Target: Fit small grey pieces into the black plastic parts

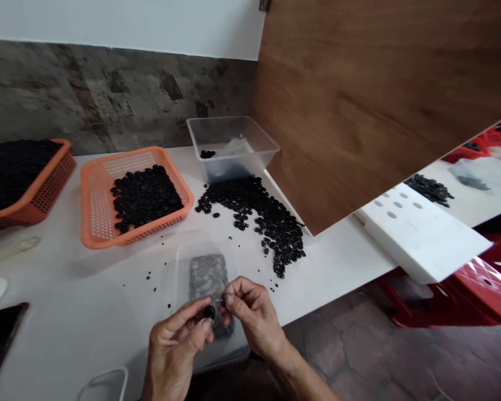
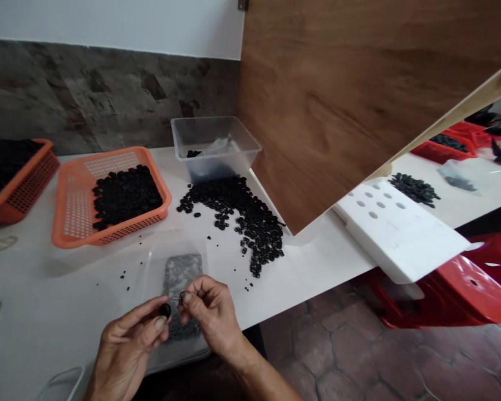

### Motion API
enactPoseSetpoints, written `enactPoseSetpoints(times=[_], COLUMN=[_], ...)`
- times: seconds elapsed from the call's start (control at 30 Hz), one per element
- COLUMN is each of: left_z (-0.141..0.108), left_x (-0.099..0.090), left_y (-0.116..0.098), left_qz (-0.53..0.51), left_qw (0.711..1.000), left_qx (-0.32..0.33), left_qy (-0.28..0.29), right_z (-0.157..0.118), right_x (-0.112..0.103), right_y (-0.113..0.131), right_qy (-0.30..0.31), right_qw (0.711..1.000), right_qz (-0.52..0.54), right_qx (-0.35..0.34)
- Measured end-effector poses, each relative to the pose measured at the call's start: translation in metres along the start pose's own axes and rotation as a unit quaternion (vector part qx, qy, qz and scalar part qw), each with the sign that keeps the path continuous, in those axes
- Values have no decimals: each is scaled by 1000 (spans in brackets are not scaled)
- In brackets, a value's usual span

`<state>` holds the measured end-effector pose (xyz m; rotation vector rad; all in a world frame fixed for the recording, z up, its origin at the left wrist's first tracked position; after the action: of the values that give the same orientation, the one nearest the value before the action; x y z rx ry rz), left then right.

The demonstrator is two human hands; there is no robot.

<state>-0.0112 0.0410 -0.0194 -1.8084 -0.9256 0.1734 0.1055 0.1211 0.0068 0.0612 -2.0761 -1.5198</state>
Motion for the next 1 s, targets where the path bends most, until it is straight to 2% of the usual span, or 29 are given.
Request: enactPoseSetpoints(times=[0.23, 0.43, 1.0], left_z=[-2, -2, 6], left_x=[-2, -5, -9], left_y=[4, 3, 6], left_qz=[-62, -58, 10], left_qw=[996, 994, 999], left_qx=[-57, -53, 1], left_qy=[-42, -75, -33], right_z=[-5, -5, -2], right_x=[6, 7, 7], right_y=[3, 6, 7], right_qy=[3, -10, -2], right_qw=[998, 996, 993], right_qz=[-68, -93, -119], right_qx=[8, 0, 1])
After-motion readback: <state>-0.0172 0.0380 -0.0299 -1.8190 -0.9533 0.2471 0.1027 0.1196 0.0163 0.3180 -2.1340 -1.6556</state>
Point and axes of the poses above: each hand's wrist, its own z-axis towards the middle knuckle, its own x-axis out of the palm, y = z × x, the point moved 10 cm from there along z, towards the middle knuckle, and after that the axes turned 6 degrees about -y, right-handed, at the moved point
